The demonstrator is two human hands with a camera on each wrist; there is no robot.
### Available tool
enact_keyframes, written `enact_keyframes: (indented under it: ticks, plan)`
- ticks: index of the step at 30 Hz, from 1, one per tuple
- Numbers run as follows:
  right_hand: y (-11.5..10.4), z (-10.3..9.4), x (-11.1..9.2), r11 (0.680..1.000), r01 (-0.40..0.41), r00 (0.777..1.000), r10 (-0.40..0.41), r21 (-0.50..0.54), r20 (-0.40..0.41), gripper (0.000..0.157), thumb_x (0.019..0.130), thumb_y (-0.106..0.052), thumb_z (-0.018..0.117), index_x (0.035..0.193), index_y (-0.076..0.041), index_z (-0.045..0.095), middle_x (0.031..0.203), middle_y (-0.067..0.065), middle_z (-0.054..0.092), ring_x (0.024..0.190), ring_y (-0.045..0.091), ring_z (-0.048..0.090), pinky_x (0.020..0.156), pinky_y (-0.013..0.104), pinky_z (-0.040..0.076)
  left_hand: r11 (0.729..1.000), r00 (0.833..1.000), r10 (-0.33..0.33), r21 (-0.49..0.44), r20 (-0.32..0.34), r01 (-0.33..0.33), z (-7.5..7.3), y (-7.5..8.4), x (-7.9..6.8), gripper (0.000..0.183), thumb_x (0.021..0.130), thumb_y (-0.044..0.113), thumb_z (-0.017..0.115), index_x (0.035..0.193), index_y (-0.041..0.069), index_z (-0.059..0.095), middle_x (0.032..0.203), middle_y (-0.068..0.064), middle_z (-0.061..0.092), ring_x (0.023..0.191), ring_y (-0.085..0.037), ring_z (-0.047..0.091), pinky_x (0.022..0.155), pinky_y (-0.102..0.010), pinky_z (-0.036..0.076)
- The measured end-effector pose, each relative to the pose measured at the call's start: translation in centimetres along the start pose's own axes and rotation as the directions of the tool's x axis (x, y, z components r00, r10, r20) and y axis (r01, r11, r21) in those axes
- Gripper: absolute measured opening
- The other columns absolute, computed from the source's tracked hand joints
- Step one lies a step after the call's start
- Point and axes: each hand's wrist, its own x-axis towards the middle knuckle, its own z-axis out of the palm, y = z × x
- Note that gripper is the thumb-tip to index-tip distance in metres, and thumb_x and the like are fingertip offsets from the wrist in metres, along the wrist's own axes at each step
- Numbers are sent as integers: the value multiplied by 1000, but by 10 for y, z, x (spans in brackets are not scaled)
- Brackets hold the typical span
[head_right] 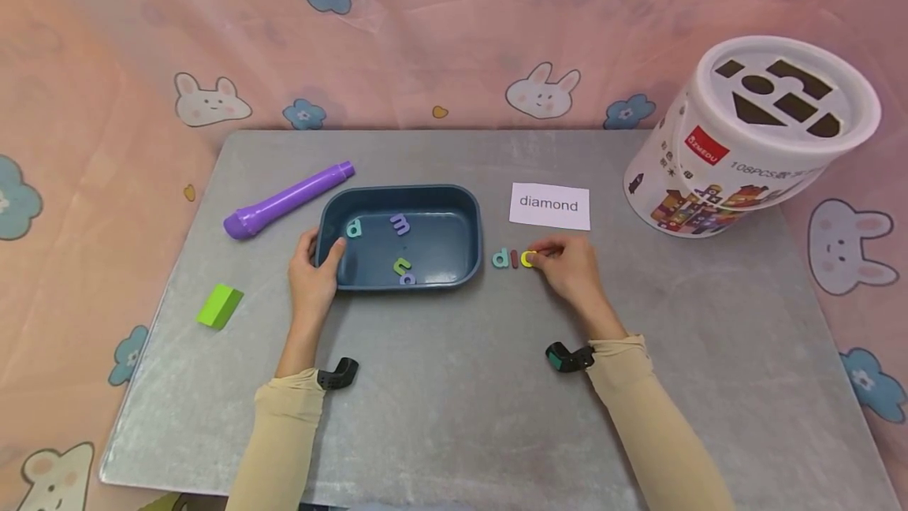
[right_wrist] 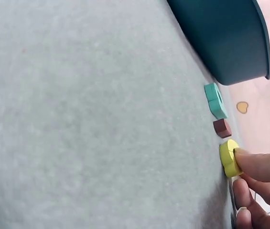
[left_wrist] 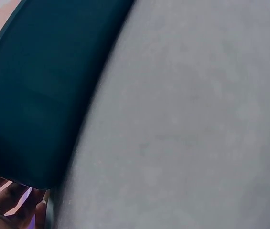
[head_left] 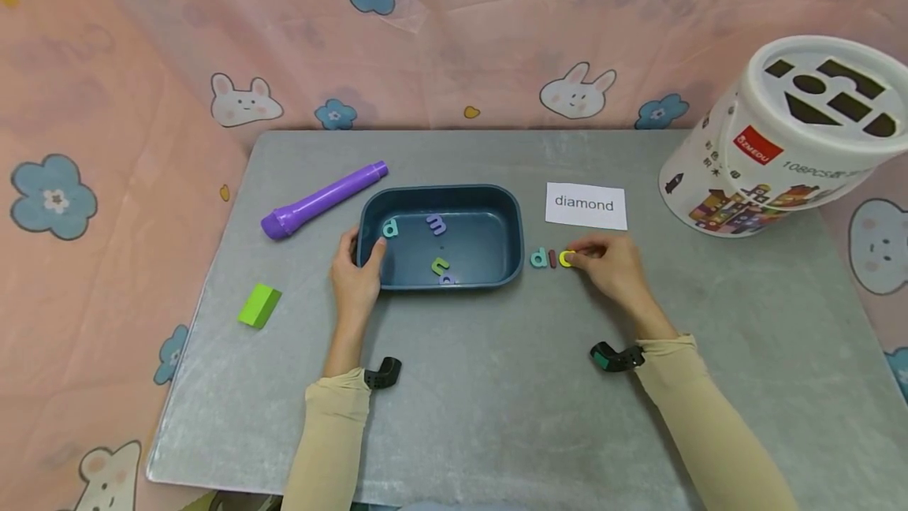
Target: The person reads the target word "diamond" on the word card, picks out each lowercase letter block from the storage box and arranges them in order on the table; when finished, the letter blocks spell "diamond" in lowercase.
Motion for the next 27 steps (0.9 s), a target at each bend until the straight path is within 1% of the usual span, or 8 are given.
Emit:
enact_keyframes:
  ticks: [8, 12, 16, 19, 22, 24, 26, 27]
  plan:
    - [0, 3, 0, 1000, 1, 1000, -1, -12, -17, 10, 95, -7, 76, 100, 1, 80, 88, 16, 72, 74, 20, 50, 63, 28, 37, 1000, 1000, 5, 5, 0, -5, 0, 1, 0, 48, 103, 27, 70, 144, 4, 60, 141, -18, 66, 131, -33, 60, 113, -51, 44]
    - [1, 5, -1, 1000, 12, 1000, -13, -25, -19, 10, 95, -7, 76, 101, 1, 80, 89, 16, 72, 75, 20, 49, 65, 30, 37, 1000, 1000, 5, -5, 0, -5, 1, 1, 0, 48, 102, 24, 70, 145, 4, 60, 142, -19, 65, 132, -34, 60, 113, -52, 43]
    - [-1, 6, -2, 999, 34, 999, -35, -24, -40, 11, 96, -7, 76, 102, 1, 79, 89, 17, 72, 75, 19, 49, 65, 29, 36, 1000, 1000, -1, -2, 2, 1, 1, 1, 0, 49, 102, 23, 70, 145, 3, 59, 143, -19, 65, 132, -35, 60, 113, -52, 44]
    - [-7, 10, -3, 997, 78, 994, -79, -15, -80, 14, 98, -8, 75, 106, 2, 77, 93, 19, 72, 78, 22, 52, 69, 30, 37, 1000, 1000, -7, 1, 2, 7, 1, 0, 0, 49, 102, 23, 70, 145, 4, 59, 143, -19, 65, 132, -34, 60, 113, -52, 44]
    - [-18, 16, -2, 986, 162, 978, -158, 21, -135, 17, 99, -10, 73, 110, 3, 74, 99, 21, 69, 86, 29, 55, 76, 32, 38, 1000, 1000, -10, 2, 0, 10, 1, -1, 1, 49, 103, 25, 70, 145, 4, 59, 143, -18, 65, 133, -34, 60, 113, -52, 44]
    - [-28, 22, -3, 969, 240, 959, -228, 54, -171, 20, 99, -10, 75, 113, 3, 72, 104, 21, 67, 93, 33, 56, 80, 34, 38, 1000, 1000, -11, 4, -1, 11, 1, -1, 1, 49, 103, 26, 70, 145, 4, 59, 143, -18, 65, 132, -33, 60, 113, -52, 44]
    - [-38, 29, -4, 940, 334, 928, -316, 65, -200, 22, 97, -9, 77, 115, 2, 72, 108, 20, 66, 99, 35, 56, 82, 36, 39, 1000, 1000, -9, 6, -1, 9, 0, 0, 1, 49, 103, 27, 70, 145, 4, 60, 143, -18, 65, 132, -33, 60, 113, -52, 45]
    - [-44, 32, -4, 923, 380, 910, -362, 59, -201, 24, 96, -8, 78, 116, 2, 71, 110, 20, 66, 102, 36, 57, 83, 37, 41, 1000, 1000, -8, 6, -1, 8, 0, 0, 1, 49, 103, 27, 70, 145, 4, 60, 143, -17, 65, 132, -33, 60, 113, -51, 44]
